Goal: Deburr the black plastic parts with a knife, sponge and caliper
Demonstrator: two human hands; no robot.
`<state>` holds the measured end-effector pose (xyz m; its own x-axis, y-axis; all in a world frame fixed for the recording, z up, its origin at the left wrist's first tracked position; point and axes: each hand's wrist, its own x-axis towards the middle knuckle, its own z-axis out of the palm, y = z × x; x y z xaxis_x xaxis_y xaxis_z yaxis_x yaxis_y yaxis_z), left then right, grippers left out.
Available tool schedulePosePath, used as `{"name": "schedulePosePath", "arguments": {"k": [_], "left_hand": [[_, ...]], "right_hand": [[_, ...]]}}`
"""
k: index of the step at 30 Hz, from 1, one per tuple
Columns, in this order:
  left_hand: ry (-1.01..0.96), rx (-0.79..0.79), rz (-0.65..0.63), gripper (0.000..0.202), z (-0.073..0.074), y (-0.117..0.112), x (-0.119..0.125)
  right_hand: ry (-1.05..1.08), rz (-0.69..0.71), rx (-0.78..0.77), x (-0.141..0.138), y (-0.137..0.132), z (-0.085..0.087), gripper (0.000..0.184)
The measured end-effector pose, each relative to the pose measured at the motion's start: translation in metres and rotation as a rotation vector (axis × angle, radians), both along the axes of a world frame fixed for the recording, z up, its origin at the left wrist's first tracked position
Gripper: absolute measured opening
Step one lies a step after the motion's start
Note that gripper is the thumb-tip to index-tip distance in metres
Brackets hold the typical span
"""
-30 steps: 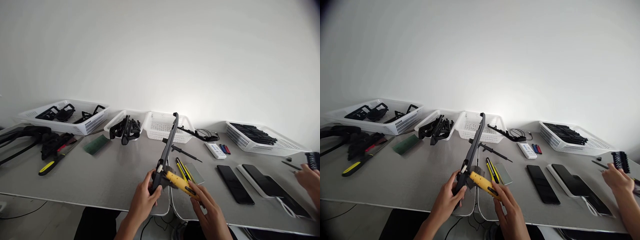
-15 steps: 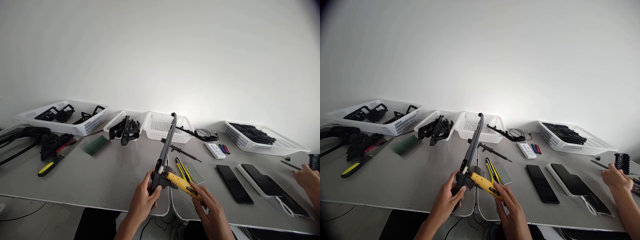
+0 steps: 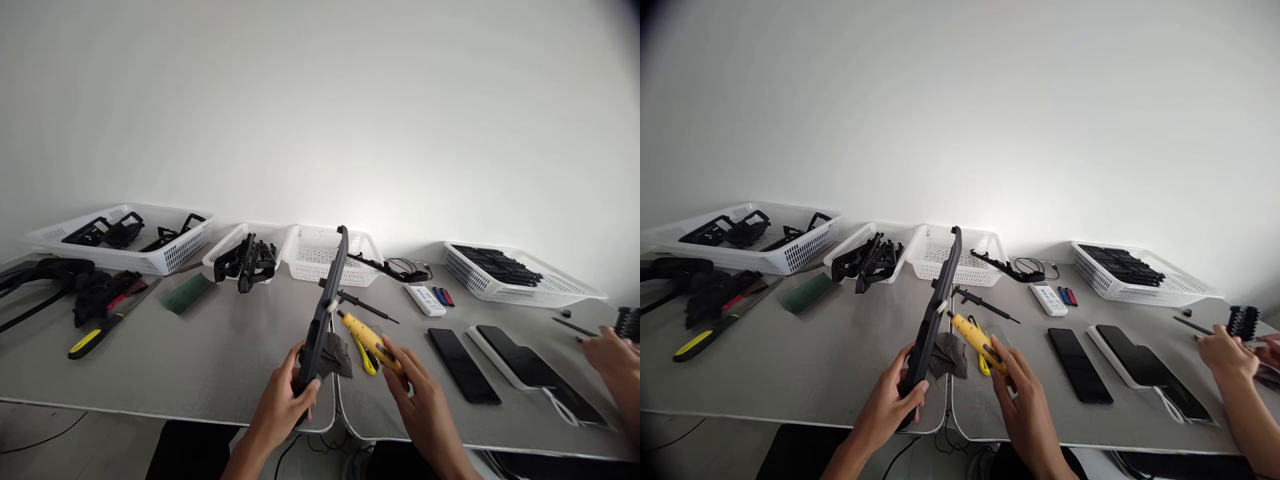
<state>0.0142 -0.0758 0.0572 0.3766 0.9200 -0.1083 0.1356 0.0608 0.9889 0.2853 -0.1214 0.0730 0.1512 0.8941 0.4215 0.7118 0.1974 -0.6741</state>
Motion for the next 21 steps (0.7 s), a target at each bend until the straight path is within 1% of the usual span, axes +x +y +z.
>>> {"name": "schedulePosePath", "arguments": {"k": [6,8,10,13,16,19,21], "left_hand": [[0.023,0.012,-0.022,0.082,0.000,0.000,0.001],[0.023,0.011,-0.022,0.084,0.001,0.000,0.002],[0.022,0.004,-0.019,0.086,0.001,0.001,0.002],[-0.012,-0.007,-0.016,0.089,0.000,0.000,0.002],[-0.076,-0.004,-0.018,0.090,0.000,-0.002,0.001],[-0.121,-0.004,0.001,0.091,0.000,-0.003,-0.001],[-0.149,-0.029,0.015,0.095,0.000,-0.003,-0.001]], "right_hand": [[0.124,-0.127,0.100,-0.001,0.047,0.032,0.054],[0.150,-0.148,0.121,-0.001,0.057,0.039,0.056],[0.157,-0.153,0.128,-0.002,0.059,0.040,0.057],[0.130,-0.120,0.086,-0.004,0.047,0.031,0.053],[0.079,-0.042,0.008,-0.007,0.019,0.014,0.049],[0.016,0.079,-0.032,-0.007,-0.013,-0.004,0.044],[-0.037,0.188,-0.068,-0.005,-0.030,-0.016,0.043]]}}
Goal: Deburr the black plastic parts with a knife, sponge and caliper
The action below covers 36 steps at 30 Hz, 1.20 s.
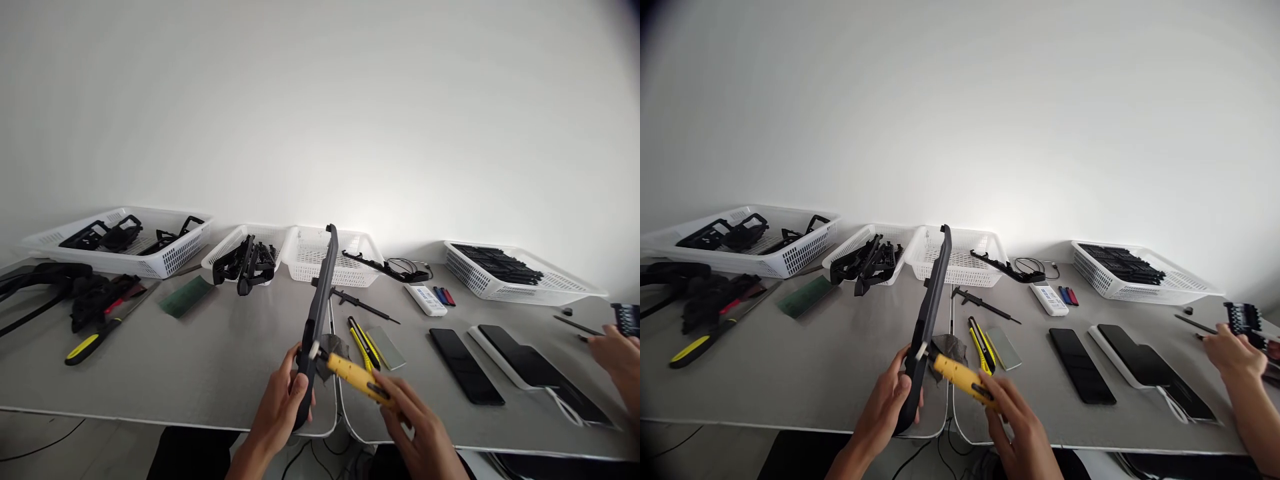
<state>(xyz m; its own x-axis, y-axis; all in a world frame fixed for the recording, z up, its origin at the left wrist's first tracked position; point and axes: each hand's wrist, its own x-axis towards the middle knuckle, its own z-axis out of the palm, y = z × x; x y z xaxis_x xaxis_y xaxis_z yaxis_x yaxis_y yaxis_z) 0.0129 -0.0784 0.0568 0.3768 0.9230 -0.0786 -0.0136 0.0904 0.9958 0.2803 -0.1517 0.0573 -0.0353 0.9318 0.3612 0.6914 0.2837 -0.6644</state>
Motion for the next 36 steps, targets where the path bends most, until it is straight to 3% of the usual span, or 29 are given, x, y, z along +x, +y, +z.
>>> {"name": "schedulePosePath", "arguments": {"k": [4,8,13,17,22,26,33,36], "left_hand": [[-0.043,-0.043,0.028,0.106,-0.007,0.002,0.000],[-0.081,-0.005,0.032,0.106,-0.013,0.002,0.002],[-0.096,-0.029,0.039,0.104,-0.007,-0.001,0.003],[-0.048,0.004,0.017,0.103,-0.003,0.000,0.004],[0.056,0.060,-0.030,0.103,0.000,-0.002,0.005],[0.087,0.072,-0.026,0.105,-0.001,-0.004,0.005],[0.095,0.091,-0.023,0.105,0.000,-0.003,0.006],[0.087,0.091,-0.029,0.104,0.001,-0.004,0.007]], "right_hand": [[-0.072,0.172,-0.063,0.004,-0.022,-0.019,0.046],[-0.061,0.132,-0.026,0.000,-0.028,-0.027,0.045],[-0.039,0.023,0.012,-0.006,-0.026,-0.029,0.044],[-0.071,0.068,0.004,-0.004,-0.018,-0.019,0.047],[-0.056,-0.030,0.128,-0.006,-0.005,0.010,0.045],[-0.065,-0.060,0.130,-0.005,0.003,0.026,0.043],[-0.061,-0.061,0.114,0.001,0.005,0.028,0.043],[-0.030,-0.144,0.121,0.004,0.007,0.026,0.045]]}}
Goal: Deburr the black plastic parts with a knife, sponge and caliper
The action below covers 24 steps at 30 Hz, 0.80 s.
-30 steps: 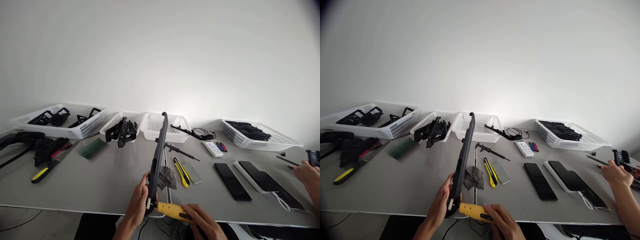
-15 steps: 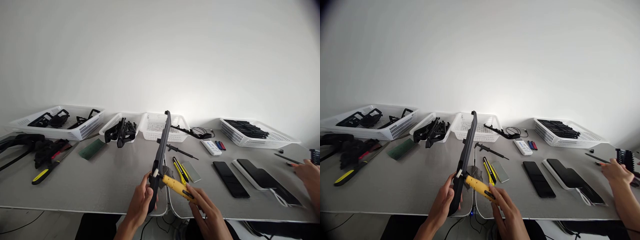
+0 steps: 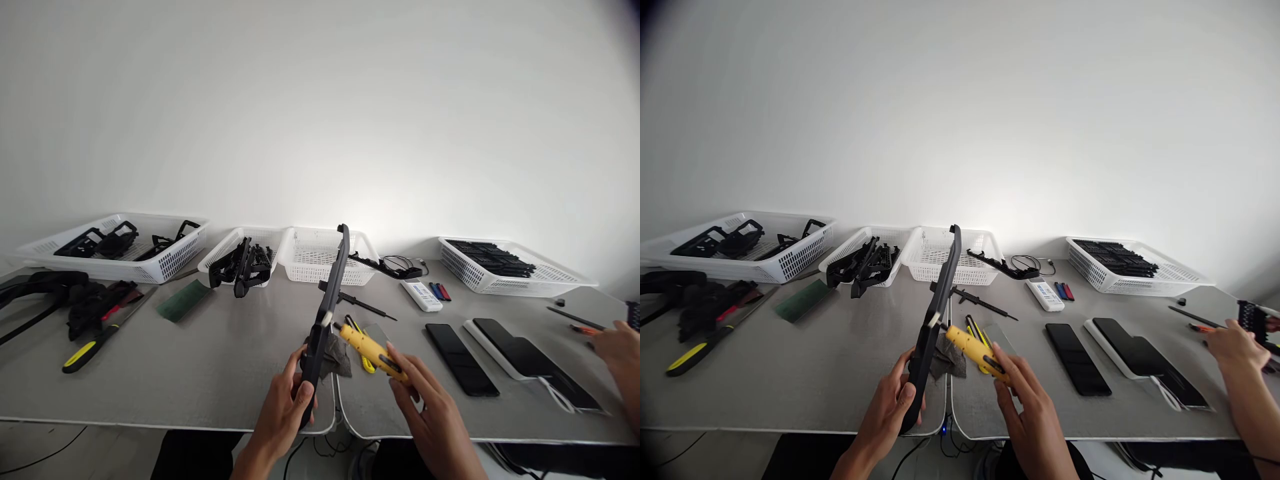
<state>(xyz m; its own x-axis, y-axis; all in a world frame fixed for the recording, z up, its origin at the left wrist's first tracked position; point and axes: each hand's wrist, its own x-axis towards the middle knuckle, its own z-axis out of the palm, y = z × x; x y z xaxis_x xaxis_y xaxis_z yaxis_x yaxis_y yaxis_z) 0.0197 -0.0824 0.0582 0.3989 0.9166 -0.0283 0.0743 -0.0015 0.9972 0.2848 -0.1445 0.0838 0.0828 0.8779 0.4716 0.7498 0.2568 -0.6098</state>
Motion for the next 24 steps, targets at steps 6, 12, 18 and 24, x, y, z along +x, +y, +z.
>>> {"name": "schedulePosePath", "arguments": {"k": [6,12,18,24], "left_hand": [[-0.008,-0.008,-0.007,0.097,-0.001,-0.001,0.000],[-0.011,-0.011,-0.019,0.090,-0.005,-0.002,-0.003],[0.032,0.042,-0.025,0.077,-0.015,-0.004,-0.006],[-0.074,0.016,0.008,0.083,-0.010,-0.003,-0.005]], "right_hand": [[0.093,-0.178,0.059,0.005,0.022,0.012,0.051],[0.171,-0.259,0.164,0.001,0.046,0.035,0.054],[0.213,-0.233,0.103,-0.005,0.028,0.012,0.050],[0.565,-0.291,-0.089,-0.012,-0.003,-0.021,0.051]]}}
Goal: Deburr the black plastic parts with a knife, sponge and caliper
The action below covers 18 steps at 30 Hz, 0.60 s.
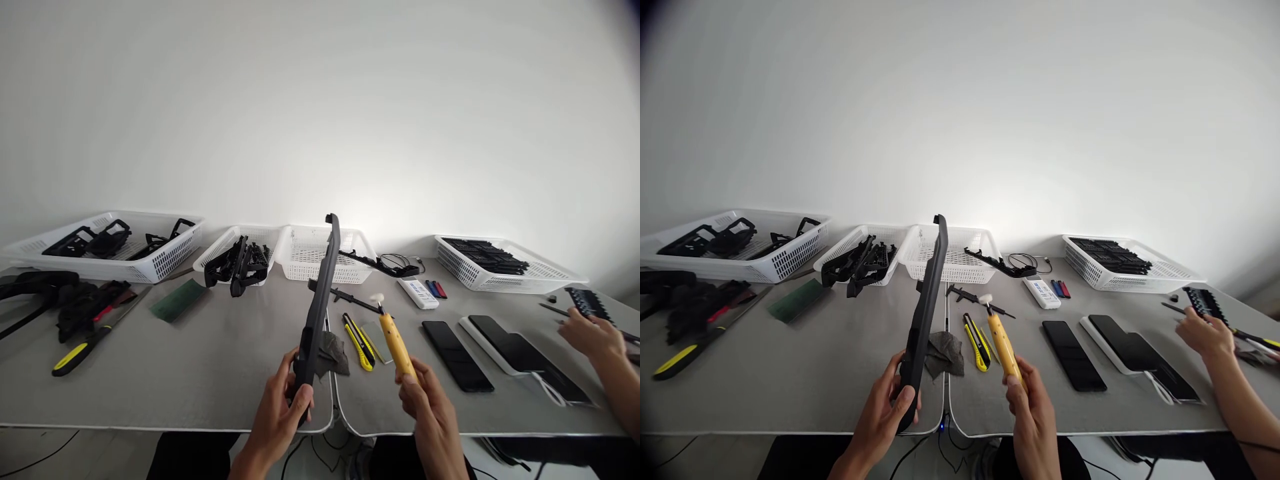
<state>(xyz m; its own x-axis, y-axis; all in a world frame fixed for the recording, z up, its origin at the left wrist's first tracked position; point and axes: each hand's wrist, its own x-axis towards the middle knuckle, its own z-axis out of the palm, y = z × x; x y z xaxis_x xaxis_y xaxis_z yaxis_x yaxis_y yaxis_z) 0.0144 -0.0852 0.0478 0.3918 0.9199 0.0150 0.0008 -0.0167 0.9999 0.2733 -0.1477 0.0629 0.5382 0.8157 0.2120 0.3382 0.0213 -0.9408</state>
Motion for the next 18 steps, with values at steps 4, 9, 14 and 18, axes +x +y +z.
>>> {"name": "schedulePosePath", "arguments": {"k": [4,9,14,18], "left_hand": [[-0.019,-0.011,0.005,0.081,0.006,0.002,0.003],[-0.031,-0.015,0.051,0.078,0.005,0.003,0.005],[-0.048,-0.009,0.122,0.072,-0.001,0.005,0.004],[-0.049,-0.020,0.131,0.073,-0.005,0.006,0.004]], "right_hand": [[0.218,0.126,-0.105,-0.012,-0.002,-0.002,0.056],[0.152,0.117,-0.282,-0.026,0.015,-0.009,0.077],[-0.144,0.050,-0.388,-0.029,0.028,-0.024,0.067],[-0.347,0.000,-0.270,-0.036,0.031,-0.035,0.059]]}}
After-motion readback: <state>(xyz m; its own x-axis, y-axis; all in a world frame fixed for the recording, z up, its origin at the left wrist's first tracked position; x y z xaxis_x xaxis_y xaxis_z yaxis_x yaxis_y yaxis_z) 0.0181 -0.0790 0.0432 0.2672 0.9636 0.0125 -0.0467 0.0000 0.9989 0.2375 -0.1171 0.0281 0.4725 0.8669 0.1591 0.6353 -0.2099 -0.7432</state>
